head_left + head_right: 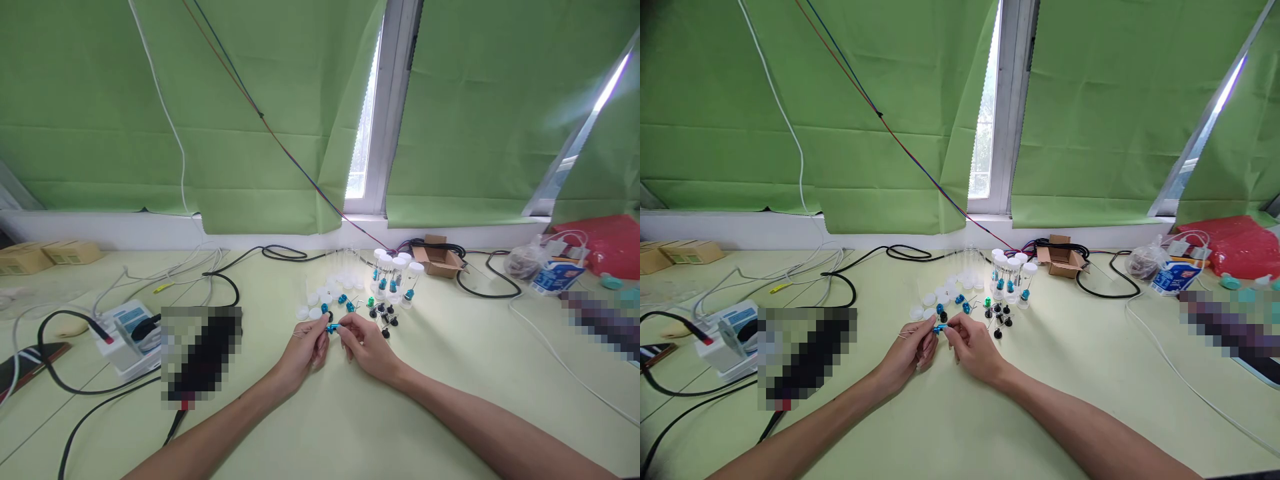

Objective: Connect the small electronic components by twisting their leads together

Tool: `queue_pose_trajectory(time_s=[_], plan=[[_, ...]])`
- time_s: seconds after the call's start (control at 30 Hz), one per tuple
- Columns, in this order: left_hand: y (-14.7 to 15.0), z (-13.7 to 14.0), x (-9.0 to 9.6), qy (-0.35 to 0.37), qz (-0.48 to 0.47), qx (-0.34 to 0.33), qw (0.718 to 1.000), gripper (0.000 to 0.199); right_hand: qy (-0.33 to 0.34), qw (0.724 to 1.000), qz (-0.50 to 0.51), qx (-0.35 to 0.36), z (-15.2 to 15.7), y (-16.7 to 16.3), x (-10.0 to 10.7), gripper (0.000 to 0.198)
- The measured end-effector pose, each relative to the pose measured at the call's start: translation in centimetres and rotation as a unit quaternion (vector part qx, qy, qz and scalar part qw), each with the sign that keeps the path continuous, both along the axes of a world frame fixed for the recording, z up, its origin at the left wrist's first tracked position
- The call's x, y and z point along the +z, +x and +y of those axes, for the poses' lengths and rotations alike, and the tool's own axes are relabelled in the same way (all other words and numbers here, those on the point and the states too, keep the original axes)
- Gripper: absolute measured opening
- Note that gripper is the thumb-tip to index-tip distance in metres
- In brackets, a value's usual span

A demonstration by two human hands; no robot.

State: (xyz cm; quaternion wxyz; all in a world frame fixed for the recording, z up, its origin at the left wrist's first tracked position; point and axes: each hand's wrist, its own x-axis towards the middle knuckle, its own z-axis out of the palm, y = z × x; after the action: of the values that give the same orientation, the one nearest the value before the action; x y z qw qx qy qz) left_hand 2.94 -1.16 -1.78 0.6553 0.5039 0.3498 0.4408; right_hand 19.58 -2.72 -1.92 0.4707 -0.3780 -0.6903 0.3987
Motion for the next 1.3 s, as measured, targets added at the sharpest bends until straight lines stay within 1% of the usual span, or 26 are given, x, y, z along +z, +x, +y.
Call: queue_pose_trajectory(time_s=[0.1, 0.33, 0.53, 0.63, 0.77, 0.8, 1.07, 1.3], plan=[[0.04, -0.04, 0.02, 0.01, 0.015, -0.002, 1.0, 0.056, 0.001, 1.0, -0.006, -0.002, 0.0, 0.02, 0.01, 0.033], [0.19, -0.2, 0.21, 0.019, 0.059, -0.002, 0.998, 0.058, 0.014, 0.998, -0.047, -0.031, 0.18, 0.04, -0.31, 0.051], [0.32, -0.27, 0.38, 0.01, 0.055, -0.003, 0.998, 0.059, 0.007, 0.998, -0.048, -0.035, 0.47, -0.06, -0.74, 0.061], [0.31, -0.27, 0.55, 0.002, 0.028, 0.006, 1.0, 0.057, 0.005, 0.999, -0.034, -0.032, 0.34, -0.06, -0.53, 0.057], [0.21, -0.22, 0.7, -0.011, 0.001, 0.013, 1.0, 0.054, -0.007, 1.0, -0.006, -0.019, 0.08, 0.01, -0.23, 0.034], [0.2, -0.21, 0.72, -0.016, -0.001, 0.014, 1.0, 0.053, -0.004, 1.0, -0.002, -0.016, 0.05, 0.02, -0.23, 0.031], [0.26, -0.1, 0.45, -0.006, 0.004, 0.011, 1.0, 0.054, 0.007, 1.0, -0.001, 0.0, -0.01, -0.02, -0.23, 0.026], [0.27, -0.27, 0.34, 0.021, 0.027, 0.001, 0.999, 0.057, -0.009, 1.0, -0.005, 0.003, -0.01, -0.04, 0.02, 0.036]])
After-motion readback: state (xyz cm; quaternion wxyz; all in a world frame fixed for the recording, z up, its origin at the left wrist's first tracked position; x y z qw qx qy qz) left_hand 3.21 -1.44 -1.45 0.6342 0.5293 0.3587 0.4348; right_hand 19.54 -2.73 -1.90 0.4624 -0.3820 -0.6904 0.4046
